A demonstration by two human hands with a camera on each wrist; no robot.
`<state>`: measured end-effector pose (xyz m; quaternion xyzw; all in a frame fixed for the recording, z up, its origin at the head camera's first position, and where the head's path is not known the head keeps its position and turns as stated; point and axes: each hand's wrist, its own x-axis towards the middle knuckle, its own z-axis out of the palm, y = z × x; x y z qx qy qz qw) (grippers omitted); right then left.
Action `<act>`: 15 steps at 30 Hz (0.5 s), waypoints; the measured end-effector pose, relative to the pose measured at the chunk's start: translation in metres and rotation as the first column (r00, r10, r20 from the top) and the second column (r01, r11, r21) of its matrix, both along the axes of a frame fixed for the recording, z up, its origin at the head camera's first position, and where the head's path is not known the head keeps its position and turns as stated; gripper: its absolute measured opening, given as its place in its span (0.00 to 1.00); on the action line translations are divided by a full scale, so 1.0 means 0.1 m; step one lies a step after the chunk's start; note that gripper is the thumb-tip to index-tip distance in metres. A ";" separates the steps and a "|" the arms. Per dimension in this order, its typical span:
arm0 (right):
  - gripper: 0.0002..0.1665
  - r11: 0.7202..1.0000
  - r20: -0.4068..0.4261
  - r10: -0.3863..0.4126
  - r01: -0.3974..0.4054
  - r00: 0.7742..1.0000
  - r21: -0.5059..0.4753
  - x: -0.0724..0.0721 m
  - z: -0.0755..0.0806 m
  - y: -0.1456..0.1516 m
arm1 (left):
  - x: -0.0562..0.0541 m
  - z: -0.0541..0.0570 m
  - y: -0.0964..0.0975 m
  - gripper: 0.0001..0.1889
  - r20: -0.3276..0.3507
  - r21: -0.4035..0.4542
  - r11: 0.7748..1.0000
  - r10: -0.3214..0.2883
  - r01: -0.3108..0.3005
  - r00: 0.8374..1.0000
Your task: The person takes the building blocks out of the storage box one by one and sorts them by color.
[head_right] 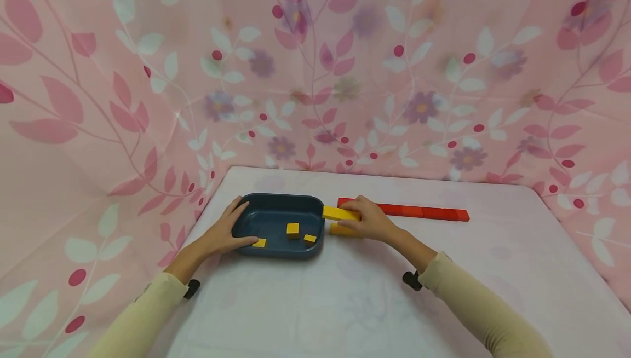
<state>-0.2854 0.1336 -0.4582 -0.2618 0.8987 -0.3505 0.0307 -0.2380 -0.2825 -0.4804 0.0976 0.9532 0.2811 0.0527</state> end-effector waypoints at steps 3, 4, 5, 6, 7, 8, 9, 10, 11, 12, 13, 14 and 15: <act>0.24 0.999 0.004 -0.024 0.024 1.000 0.030 0.03 -0.08 0.21 | 0.00 -0.01 0.00 0.60 0.000 -0.001 1.000 -0.003 0.003 1.000; 0.23 0.999 0.004 -0.035 0.034 0.999 0.041 0.04 -0.11 0.28 | 0.01 -0.02 0.00 0.60 0.002 -0.002 1.000 0.000 0.000 1.000; 0.23 0.998 0.001 -0.042 0.042 0.999 0.056 0.05 -0.14 0.35 | 0.01 -0.03 0.00 0.60 0.001 -0.008 1.000 -0.002 0.002 1.000; 0.23 0.996 -0.004 -0.052 0.052 0.999 0.071 0.06 -0.17 0.42 | 0.01 -0.03 0.00 0.61 0.001 -0.011 1.000 0.000 0.000 1.000; 0.23 0.994 -0.008 -0.059 0.059 0.998 0.086 0.06 -0.19 0.48 | 0.01 -0.03 -0.01 0.61 0.001 -0.015 1.000 0.003 -0.003 1.000; 0.23 0.993 -0.013 -0.064 0.065 0.998 0.098 0.06 -0.21 0.54 | 0.02 -0.03 -0.01 0.61 0.000 -0.015 1.000 0.007 -0.007 1.000; 0.23 0.991 -0.021 -0.068 0.070 0.997 0.111 0.06 -0.23 0.60 | 0.02 -0.03 -0.02 0.61 -0.004 -0.016 1.000 0.007 -0.007 1.000; 0.23 0.989 -0.020 -0.078 0.080 0.997 0.123 0.06 -0.24 0.65 | 0.01 -0.02 -0.02 0.61 -0.006 -0.016 1.000 0.009 -0.009 1.000; 0.23 0.987 -0.022 -0.083 0.085 0.996 0.135 0.06 -0.25 0.70 | 0.01 -0.02 -0.02 0.61 -0.008 -0.017 1.000 0.006 -0.006 1.000; 0.23 0.986 -0.021 -0.087 0.089 0.996 0.144 0.06 -0.25 0.75 | 0.01 -0.01 -0.02 0.61 -0.009 -0.014 1.000 0.004 -0.004 1.000; 0.23 0.984 -0.020 -0.088 0.090 0.996 0.152 0.06 -0.25 0.80 | 0.00 -0.01 -0.02 0.61 -0.010 -0.011 1.000 0.001 -0.001 1.000; 0.23 0.983 -0.017 -0.087 0.088 0.996 0.162 0.06 -0.25 0.84 | -0.01 0.00 -0.01 0.61 -0.010 -0.005 1.000 -0.001 0.001 1.000; 0.22 0.981 -0.014 -0.086 0.087 0.996 0.174 0.06 -0.25 0.88 | -0.02 0.00 -0.01 0.61 -0.011 -0.005 1.000 -0.007 0.007 1.000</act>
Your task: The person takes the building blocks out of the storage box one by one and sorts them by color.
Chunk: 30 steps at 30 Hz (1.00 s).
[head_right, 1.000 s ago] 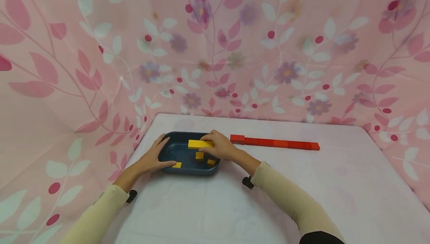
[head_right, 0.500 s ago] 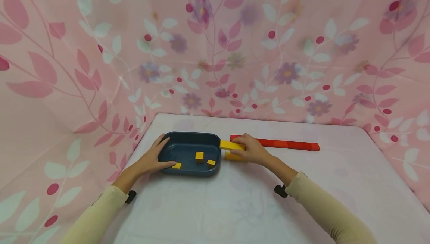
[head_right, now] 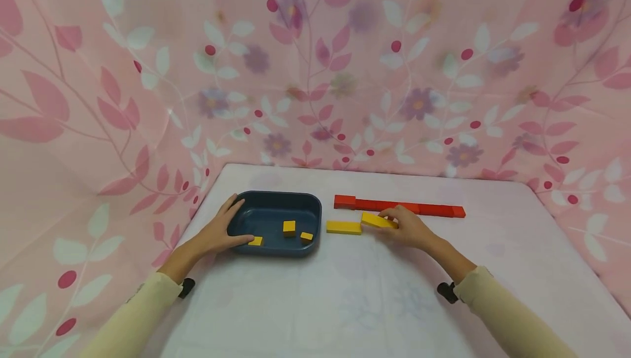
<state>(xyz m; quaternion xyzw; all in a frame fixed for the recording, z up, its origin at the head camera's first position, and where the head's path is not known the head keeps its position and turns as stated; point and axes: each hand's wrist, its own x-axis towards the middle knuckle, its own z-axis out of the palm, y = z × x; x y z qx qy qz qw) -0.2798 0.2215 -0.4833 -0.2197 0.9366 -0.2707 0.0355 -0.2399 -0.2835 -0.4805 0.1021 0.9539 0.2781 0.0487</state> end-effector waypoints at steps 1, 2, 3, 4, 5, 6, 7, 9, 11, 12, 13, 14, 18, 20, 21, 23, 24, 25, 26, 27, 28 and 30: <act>0.22 1.000 0.009 0.003 -0.003 1.000 0.010 0.00 0.00 0.03 | -0.01 0.01 0.00 0.61 0.001 0.001 1.000 0.001 -0.001 1.000; 0.22 1.000 0.018 0.008 -0.009 1.000 0.021 -0.01 0.01 0.05 | -0.01 0.01 0.00 0.61 0.001 -0.001 1.000 0.000 0.000 1.000; 0.22 0.999 0.030 0.014 -0.015 0.999 0.030 -0.02 0.00 0.08 | -0.02 0.01 0.00 0.61 -0.001 0.000 1.000 -0.001 0.001 1.000; 0.22 0.999 0.042 0.021 -0.022 0.999 0.042 -0.02 0.00 0.09 | -0.02 0.01 0.00 0.61 -0.002 -0.001 1.000 0.001 -0.001 1.000; 0.22 0.998 0.054 0.026 -0.029 0.998 0.054 -0.03 0.00 0.11 | -0.02 0.01 0.00 0.61 -0.001 -0.001 1.000 0.002 -0.002 1.000; 0.23 0.997 0.065 0.024 -0.028 0.998 0.066 -0.05 -0.01 0.12 | -0.02 0.02 0.01 0.61 -0.002 -0.002 1.000 0.002 -0.002 1.000; 0.23 0.997 0.075 0.026 -0.031 0.997 0.073 -0.06 -0.02 0.13 | -0.02 0.01 0.01 0.60 -0.002 -0.003 1.000 0.005 -0.005 1.000; 0.23 0.996 0.082 0.035 -0.042 0.996 0.085 -0.08 -0.05 0.14 | -0.02 0.01 0.02 0.60 -0.001 -0.003 1.000 0.004 -0.004 1.000; 0.23 0.994 0.085 0.044 -0.052 0.995 0.095 -0.09 -0.07 0.15 | -0.03 0.01 0.03 0.60 0.001 0.000 1.000 0.005 -0.005 1.000; 0.23 0.993 0.085 0.049 -0.058 0.995 0.099 -0.10 -0.09 0.15 | -0.03 0.01 0.03 0.60 0.000 0.001 1.000 0.004 -0.004 1.000; 0.23 0.992 0.085 0.057 -0.066 0.995 0.104 -0.11 -0.10 0.15 | -0.03 0.01 0.03 0.60 0.000 0.000 1.000 0.003 -0.003 1.000; 0.23 0.991 0.086 0.062 -0.072 0.994 0.110 -0.11 -0.11 0.15 | -0.03 0.01 0.03 0.60 0.000 0.000 1.000 0.000 0.000 1.000; 0.24 0.989 0.093 0.063 -0.074 0.994 0.125 -0.13 -0.13 0.13 | -0.03 0.01 0.03 0.60 -0.001 -0.010 1.000 0.001 -0.001 1.000; 0.23 0.990 0.098 0.059 -0.071 0.993 0.126 -0.14 -0.13 0.12 | -0.03 0.02 0.02 0.60 -0.003 -0.015 1.000 -0.002 0.002 1.000; 0.23 0.989 0.099 0.058 -0.071 0.993 0.128 -0.14 -0.13 0.12 | -0.03 0.02 0.02 0.60 -0.003 -0.015 1.000 -0.001 0.001 1.000; 0.23 0.989 0.103 0.058 -0.071 0.993 0.128 -0.15 -0.13 0.10 | -0.03 0.01 0.01 0.60 -0.004 -0.016 1.000 -0.003 0.003 1.000; 0.23 0.989 0.104 0.059 -0.072 0.993 0.127 -0.15 -0.13 0.09 | -0.03 0.01 0.01 0.61 -0.005 -0.018 1.000 -0.006 0.006 1.000; 0.23 0.989 0.103 0.061 -0.074 0.993 0.129 -0.15 -0.13 0.09 | -0.03 0.00 0.01 0.61 -0.004 -0.020 1.000 -0.005 0.005 1.000; 0.22 0.988 0.100 0.064 -0.077 0.993 0.131 -0.15 -0.14 0.08 | -0.03 0.00 0.00 0.61 -0.002 -0.020 1.000 -0.003 0.003 1.000; 0.22 0.988 0.096 0.068 -0.081 0.993 0.132 -0.15 -0.14 0.07 | -0.03 0.00 0.00 0.61 -0.002 -0.022 1.000 -0.002 0.002 1.000; 0.22 0.988 0.093 0.073 -0.085 0.993 0.132 -0.14 -0.14 0.07 | -0.02 0.00 0.00 0.60 -0.002 -0.023 1.000 -0.002 0.002 1.000; 0.22 0.987 0.087 0.081 -0.092 0.993 0.133 -0.14 -0.13 0.06 | -0.01 0.00 0.00 0.60 -0.003 -0.018 1.000 -0.002 0.002 1.000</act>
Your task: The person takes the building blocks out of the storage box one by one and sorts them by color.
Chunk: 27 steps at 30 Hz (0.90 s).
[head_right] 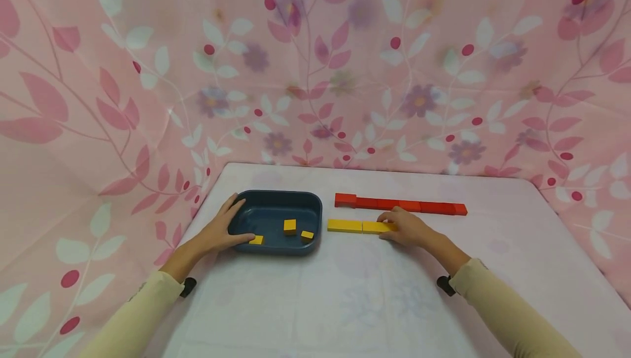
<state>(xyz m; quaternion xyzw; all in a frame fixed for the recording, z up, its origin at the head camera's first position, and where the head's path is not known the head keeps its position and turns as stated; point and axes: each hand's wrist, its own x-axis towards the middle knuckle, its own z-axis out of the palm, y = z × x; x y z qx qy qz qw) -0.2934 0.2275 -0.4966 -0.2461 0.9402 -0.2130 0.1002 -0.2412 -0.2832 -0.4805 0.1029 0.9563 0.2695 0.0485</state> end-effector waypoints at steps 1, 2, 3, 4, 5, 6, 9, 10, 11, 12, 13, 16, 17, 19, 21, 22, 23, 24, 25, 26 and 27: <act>0.22 1.000 -0.003 0.001 -0.001 1.000 0.001 0.00 0.00 0.00 | 0.00 0.00 0.00 0.60 0.001 0.001 1.000 0.001 -0.001 1.000; 0.22 1.000 -0.003 0.003 -0.003 1.000 -0.001 0.00 -0.01 0.00 | 0.00 0.00 0.00 0.60 0.000 0.003 1.000 -0.001 0.001 1.000; 0.23 1.000 -0.003 0.006 -0.006 1.000 -0.003 -0.01 -0.02 0.00 | 0.01 0.00 0.00 0.59 -0.001 0.003 1.000 -0.001 0.001 1.000; 0.23 1.000 -0.002 0.008 -0.008 1.000 -0.006 -0.01 -0.02 0.00 | 0.01 0.00 0.00 0.59 -0.001 0.004 1.000 0.000 0.000 1.000; 0.23 1.000 -0.001 0.008 -0.008 1.000 -0.007 -0.02 -0.03 -0.01 | 0.01 0.00 0.00 0.59 -0.001 0.006 1.000 0.000 0.000 1.000; 0.23 1.000 0.001 0.003 -0.003 1.000 -0.008 -0.02 -0.04 -0.01 | 0.01 0.00 0.01 0.59 0.001 0.006 1.000 0.002 -0.002 1.000; 0.23 1.000 0.001 0.003 -0.003 1.000 -0.009 -0.03 -0.05 0.00 | 0.01 0.01 0.02 0.59 0.003 0.006 1.000 0.006 -0.006 1.000; 0.23 1.000 0.002 0.000 0.000 1.000 -0.009 -0.03 -0.05 0.00 | 0.01 0.01 0.02 0.59 0.004 0.007 1.000 0.008 -0.008 1.000; 0.23 1.000 0.003 -0.003 0.004 1.000 -0.007 -0.03 -0.05 0.00 | 0.01 0.02 0.03 0.59 0.004 0.006 1.000 0.008 -0.008 1.000; 0.23 1.000 0.004 -0.007 0.007 1.000 -0.007 -0.03 -0.04 0.00 | 0.01 0.02 0.03 0.59 0.005 0.004 1.000 0.010 -0.010 1.000; 0.23 1.000 0.003 -0.003 0.003 1.000 -0.008 -0.03 -0.04 -0.01 | 0.01 0.01 0.02 0.59 0.007 0.002 1.000 0.012 -0.012 1.000; 0.23 1.000 0.003 -0.007 0.007 1.000 -0.012 -0.03 -0.01 -0.03 | 0.01 0.01 0.01 0.59 0.009 0.001 1.000 0.020 -0.020 1.000; 0.23 1.000 0.002 -0.007 0.007 1.000 -0.014 -0.02 0.00 -0.04 | 0.01 0.01 0.01 0.60 0.008 -0.001 1.000 0.020 -0.020 1.000; 0.24 1.000 -0.003 -0.004 0.004 1.000 -0.019 -0.02 0.01 -0.05 | 0.00 0.02 0.00 0.60 0.005 -0.003 1.000 0.020 -0.020 1.000; 0.25 1.000 -0.006 -0.006 0.006 1.000 -0.019 -0.01 0.01 -0.06 | 0.00 0.02 -0.01 0.60 0.004 -0.006 1.000 0.022 -0.022 1.000; 0.26 1.000 -0.009 -0.005 0.005 1.000 -0.017 -0.01 0.01 -0.06 | 0.00 0.01 -0.01 0.61 0.003 -0.007 1.000 0.022 -0.022 1.000; 0.28 1.000 -0.012 -0.012 0.012 1.000 -0.013 0.00 0.01 -0.06 | -0.01 0.01 -0.02 0.61 0.000 -0.011 1.000 0.015 -0.015 1.000; 0.30 1.000 -0.013 -0.018 0.018 1.000 -0.010 0.00 0.02 -0.06 | -0.01 0.00 -0.02 0.61 0.002 -0.013 1.000 0.013 -0.013 1.000; 0.33 1.000 -0.017 -0.029 0.029 0.999 -0.004 0.01 0.02 -0.05 | -0.02 0.00 -0.02 0.61 0.004 -0.013 1.000 0.009 -0.009 1.000; 0.36 0.999 -0.023 -0.042 0.042 0.999 0.003 0.01 0.03 -0.05 | -0.02 -0.01 -0.02 0.61 0.008 -0.012 1.000 0.008 -0.008 1.000; 0.38 0.998 -0.030 -0.055 0.056 0.998 0.010 0.02 0.04 -0.05 | -0.01 -0.01 -0.02 0.61 0.012 -0.011 1.000 0.006 -0.006 1.000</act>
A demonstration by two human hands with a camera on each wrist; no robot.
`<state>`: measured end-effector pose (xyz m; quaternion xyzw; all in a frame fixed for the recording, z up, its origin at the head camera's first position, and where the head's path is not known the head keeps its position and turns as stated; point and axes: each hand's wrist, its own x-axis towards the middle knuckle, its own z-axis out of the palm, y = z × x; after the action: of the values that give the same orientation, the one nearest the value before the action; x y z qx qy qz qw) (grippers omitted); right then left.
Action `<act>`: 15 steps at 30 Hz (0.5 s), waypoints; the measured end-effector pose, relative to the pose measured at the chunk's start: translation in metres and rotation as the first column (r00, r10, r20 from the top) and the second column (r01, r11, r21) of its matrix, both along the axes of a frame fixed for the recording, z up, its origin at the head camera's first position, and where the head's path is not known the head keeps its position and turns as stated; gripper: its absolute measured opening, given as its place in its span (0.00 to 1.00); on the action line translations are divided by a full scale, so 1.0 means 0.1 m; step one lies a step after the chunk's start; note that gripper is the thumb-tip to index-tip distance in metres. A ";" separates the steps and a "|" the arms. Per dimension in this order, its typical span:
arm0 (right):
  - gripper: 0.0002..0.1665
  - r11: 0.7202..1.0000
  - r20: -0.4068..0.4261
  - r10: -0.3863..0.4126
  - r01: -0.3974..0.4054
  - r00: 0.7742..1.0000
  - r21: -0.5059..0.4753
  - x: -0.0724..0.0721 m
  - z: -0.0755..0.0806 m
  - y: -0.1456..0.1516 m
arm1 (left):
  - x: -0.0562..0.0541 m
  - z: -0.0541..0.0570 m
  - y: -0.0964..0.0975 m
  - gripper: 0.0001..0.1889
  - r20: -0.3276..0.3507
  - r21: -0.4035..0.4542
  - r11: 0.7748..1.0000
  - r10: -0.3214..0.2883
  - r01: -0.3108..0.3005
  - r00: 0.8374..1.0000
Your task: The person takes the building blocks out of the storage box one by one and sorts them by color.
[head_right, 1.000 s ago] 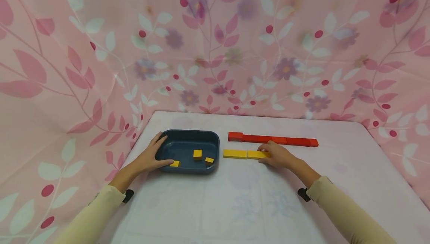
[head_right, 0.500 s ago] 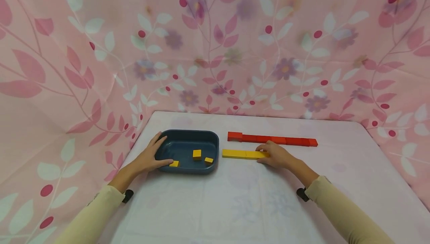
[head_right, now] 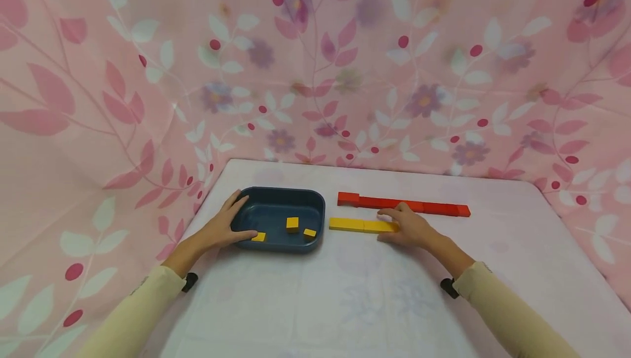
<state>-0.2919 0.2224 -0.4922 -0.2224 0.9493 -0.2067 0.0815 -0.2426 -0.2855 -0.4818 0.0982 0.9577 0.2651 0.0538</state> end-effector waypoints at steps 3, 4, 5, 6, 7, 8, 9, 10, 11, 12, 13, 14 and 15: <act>0.45 0.999 -0.028 -0.032 0.032 0.999 -0.008 0.01 0.09 -0.01 | 0.00 0.01 0.00 0.61 0.005 0.003 1.000 0.001 -0.001 1.000; 0.47 0.999 -0.041 -0.038 0.038 0.998 -0.010 0.01 0.12 -0.03 | 0.00 0.02 0.00 0.61 0.004 0.005 1.000 0.001 -0.001 1.000; 0.48 0.999 -0.056 -0.039 0.038 0.998 -0.015 0.01 0.16 -0.05 | 0.00 0.02 0.00 0.61 0.002 0.005 1.000 0.003 -0.003 1.000; 0.49 0.999 -0.072 -0.036 0.035 0.997 -0.020 0.01 0.20 -0.07 | 0.00 0.03 0.00 0.61 -0.001 0.005 1.000 0.002 -0.002 1.000; 0.51 0.999 -0.093 -0.028 0.025 0.995 -0.027 0.01 0.23 -0.09 | 0.00 0.03 0.00 0.61 -0.005 0.004 1.000 0.001 -0.001 1.000; 0.52 0.999 -0.117 -0.016 0.012 0.993 -0.033 0.01 0.27 -0.11 | 0.00 0.03 0.00 0.61 -0.008 0.004 1.000 -0.001 0.001 1.000; 0.53 1.000 -0.144 -0.009 0.005 0.990 -0.028 0.00 0.29 -0.14 | 0.00 0.04 0.01 0.60 -0.012 0.004 1.000 -0.003 0.003 1.000; 0.54 1.000 -0.173 0.004 -0.008 0.985 -0.025 0.00 0.32 -0.17 | 0.00 0.04 0.01 0.60 -0.013 0.004 1.000 -0.005 0.005 1.000; 0.55 1.000 -0.200 0.017 -0.021 0.980 -0.019 0.00 0.34 -0.20 | 0.00 0.04 0.01 0.60 -0.010 0.007 1.000 -0.006 0.006 1.000; 0.56 0.999 -0.229 0.035 -0.038 0.973 -0.010 -0.01 0.36 -0.24 | 0.00 0.04 0.01 0.60 -0.008 0.007 1.000 -0.007 0.007 1.000; 0.56 0.999 -0.250 0.052 -0.054 0.967 0.001 -0.01 0.37 -0.28 | 0.01 0.04 0.02 0.60 -0.006 0.006 1.000 -0.007 0.007 1.000; 0.57 0.998 -0.265 0.066 -0.065 0.962 0.012 -0.01 0.38 -0.32 | 0.01 0.03 0.02 0.60 -0.004 0.005 1.000 -0.009 0.009 1.000; 0.57 0.997 -0.276 0.080 -0.075 0.958 0.030 -0.01 0.39 -0.35 | 0.01 0.03 0.02 0.60 -0.002 0.005 1.000 -0.009 0.009 1.000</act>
<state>-0.2932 0.1872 -0.4534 -0.2856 0.9437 -0.1613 -0.0421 -0.2415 -0.2834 -0.4793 0.1031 0.9566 0.2672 0.0539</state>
